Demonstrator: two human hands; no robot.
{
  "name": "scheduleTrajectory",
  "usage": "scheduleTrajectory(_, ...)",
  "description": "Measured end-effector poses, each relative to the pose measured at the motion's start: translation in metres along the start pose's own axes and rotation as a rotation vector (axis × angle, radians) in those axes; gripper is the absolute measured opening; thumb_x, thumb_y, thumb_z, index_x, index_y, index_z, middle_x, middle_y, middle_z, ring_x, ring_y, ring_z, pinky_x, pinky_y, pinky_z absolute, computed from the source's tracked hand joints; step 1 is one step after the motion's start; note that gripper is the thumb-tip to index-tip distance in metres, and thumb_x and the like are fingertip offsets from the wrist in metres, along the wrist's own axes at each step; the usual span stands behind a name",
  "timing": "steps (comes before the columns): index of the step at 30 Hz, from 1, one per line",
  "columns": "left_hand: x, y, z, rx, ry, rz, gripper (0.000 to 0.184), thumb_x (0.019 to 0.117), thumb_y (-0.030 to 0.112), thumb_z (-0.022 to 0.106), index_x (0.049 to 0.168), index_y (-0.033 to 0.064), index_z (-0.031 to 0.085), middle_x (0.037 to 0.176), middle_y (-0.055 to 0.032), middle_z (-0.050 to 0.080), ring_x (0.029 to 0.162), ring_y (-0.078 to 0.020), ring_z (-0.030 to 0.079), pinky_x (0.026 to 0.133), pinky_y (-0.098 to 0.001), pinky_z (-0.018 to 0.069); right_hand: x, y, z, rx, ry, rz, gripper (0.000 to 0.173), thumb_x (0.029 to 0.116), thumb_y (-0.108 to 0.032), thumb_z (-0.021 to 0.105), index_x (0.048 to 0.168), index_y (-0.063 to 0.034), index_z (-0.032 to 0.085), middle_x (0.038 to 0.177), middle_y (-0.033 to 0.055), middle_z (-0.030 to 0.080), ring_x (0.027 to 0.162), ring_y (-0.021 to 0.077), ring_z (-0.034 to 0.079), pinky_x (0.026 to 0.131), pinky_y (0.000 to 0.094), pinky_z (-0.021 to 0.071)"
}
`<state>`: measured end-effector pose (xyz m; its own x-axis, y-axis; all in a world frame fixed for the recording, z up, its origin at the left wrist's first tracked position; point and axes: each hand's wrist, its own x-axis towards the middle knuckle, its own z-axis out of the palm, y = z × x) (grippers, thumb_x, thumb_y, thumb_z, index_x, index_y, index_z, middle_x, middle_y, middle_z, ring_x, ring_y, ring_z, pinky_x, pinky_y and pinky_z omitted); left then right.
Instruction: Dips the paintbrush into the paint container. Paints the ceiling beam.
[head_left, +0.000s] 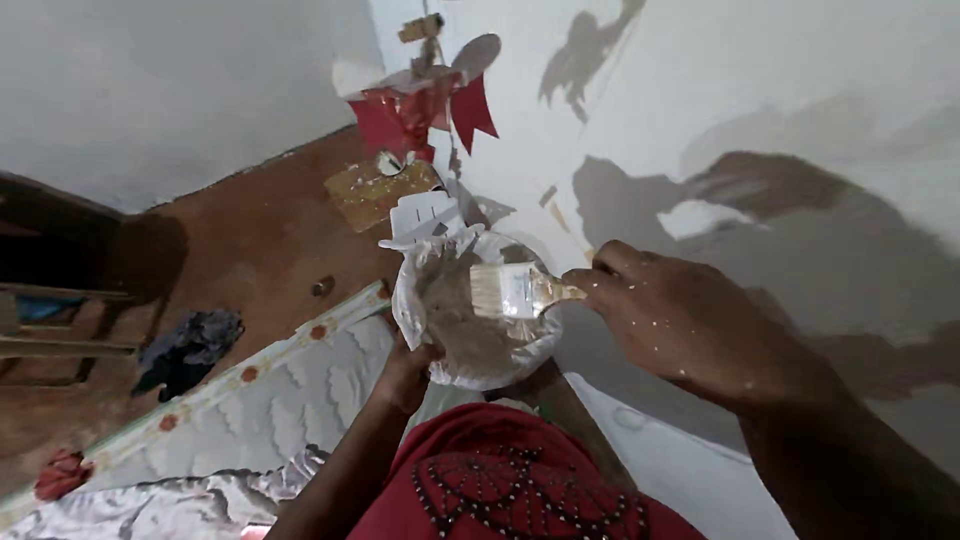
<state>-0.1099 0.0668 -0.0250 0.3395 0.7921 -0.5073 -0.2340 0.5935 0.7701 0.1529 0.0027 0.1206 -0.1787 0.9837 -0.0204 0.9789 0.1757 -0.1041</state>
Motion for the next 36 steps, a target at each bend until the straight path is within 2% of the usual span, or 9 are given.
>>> scheduleTrajectory(4,0.013,0.013,-0.014,-0.076,0.008,0.037,0.054,0.0785,-0.002,0.061,0.129,0.0040,0.043,0.095,-0.0072,0.070,0.082,-0.0157,0.072,0.071,-0.0349,0.0626,0.039,-0.032,0.014,0.012,0.012,-0.124,0.021,0.0931,-0.004,0.068,0.111,-0.0086,0.077,0.097,0.0191,0.066,0.077,0.0353,0.067,0.062,0.0480,0.0569)
scheduleTrajectory(8,0.017,0.031,-0.026,-0.083,0.062,0.037,0.053,0.0799,-0.002,0.058,0.130,0.0051,0.042,0.094,-0.0072,0.070,0.080,-0.0161,0.072,0.068,-0.0348,0.0631,0.070,-0.027,0.021,-0.005,-0.029,-0.085,0.027,0.0919,0.000,0.068,0.116,-0.0076,0.076,0.097,0.0197,0.067,0.086,0.0375,0.068,0.071,0.0504,0.0576)
scheduleTrajectory(12,0.019,0.039,-0.036,-0.122,0.117,0.051,0.052,0.0852,-0.004,0.054,0.134,0.0052,0.039,0.096,-0.0082,0.069,0.080,-0.0171,0.073,0.068,-0.0355,0.0634,0.078,-0.033,0.016,-0.024,-0.134,-0.052,0.026,0.0965,-0.006,0.065,0.121,-0.0058,0.074,0.095,0.0197,0.069,0.087,0.0387,0.069,0.070,0.0516,0.0569)
scheduleTrajectory(15,0.020,0.038,-0.036,-0.137,0.147,0.058,0.047,0.0879,-0.005,0.053,0.132,0.0049,0.039,0.093,-0.0067,0.069,0.077,-0.0150,0.072,0.067,-0.0336,0.0627,0.088,-0.039,0.023,-0.020,-0.082,-0.122,0.022,0.0941,-0.005,0.066,0.113,-0.0056,0.076,0.090,0.0185,0.068,0.082,0.0368,0.069,0.065,0.0494,0.0571)
scheduleTrajectory(18,0.019,0.033,-0.034,-0.123,0.167,0.073,0.048,0.0880,-0.004,0.054,0.133,0.0036,0.039,0.095,-0.0069,0.068,0.080,-0.0145,0.071,0.068,-0.0329,0.0625,0.106,-0.031,0.029,-0.063,-0.105,-0.121,0.024,0.0935,-0.003,0.067,0.116,-0.0042,0.075,0.095,0.0205,0.068,0.084,0.0381,0.069,0.066,0.0502,0.0563)
scheduleTrajectory(22,0.014,0.024,-0.026,-0.169,0.227,0.088,0.049,0.0885,-0.005,0.055,0.134,0.0037,0.040,0.097,-0.0079,0.068,0.080,-0.0150,0.071,0.069,-0.0330,0.0621,0.102,-0.023,0.021,-0.130,-0.089,-0.140,0.024,0.0936,-0.005,0.068,0.116,-0.0036,0.075,0.093,0.0192,0.067,0.083,0.0374,0.069,0.064,0.0488,0.0562)
scheduleTrajectory(26,0.011,0.014,-0.018,-0.196,0.234,0.095,0.055,0.0875,-0.005,0.056,0.138,0.0042,0.037,0.099,-0.0088,0.067,0.080,-0.0154,0.070,0.068,-0.0326,0.0612,0.088,-0.029,0.015,-0.082,0.004,-0.294,0.023,0.0927,-0.003,0.067,0.113,-0.0039,0.077,0.088,0.0190,0.067,0.077,0.0358,0.069,0.060,0.0467,0.0565)
scheduleTrajectory(33,0.007,0.004,-0.009,-0.176,0.221,0.120,0.060,0.0839,-0.004,0.059,0.139,0.0036,0.037,0.102,-0.0100,0.068,0.083,-0.0170,0.072,0.068,-0.0339,0.0623,0.106,-0.016,0.015,-0.145,-0.137,-0.262,0.026,0.0916,0.001,0.066,0.115,-0.0024,0.076,0.096,0.0212,0.068,0.085,0.0382,0.068,0.068,0.0495,0.0557)
scheduleTrajectory(36,0.006,-0.001,-0.009,-0.194,0.231,0.122,0.062,0.0843,-0.004,0.060,0.141,0.0045,0.036,0.103,-0.0096,0.068,0.083,-0.0160,0.071,0.067,-0.0326,0.0621,0.103,-0.014,0.007,-0.164,-0.031,-0.341,0.021,0.0903,0.000,0.069,0.109,-0.0040,0.078,0.088,0.0181,0.067,0.078,0.0353,0.068,0.062,0.0472,0.0547)
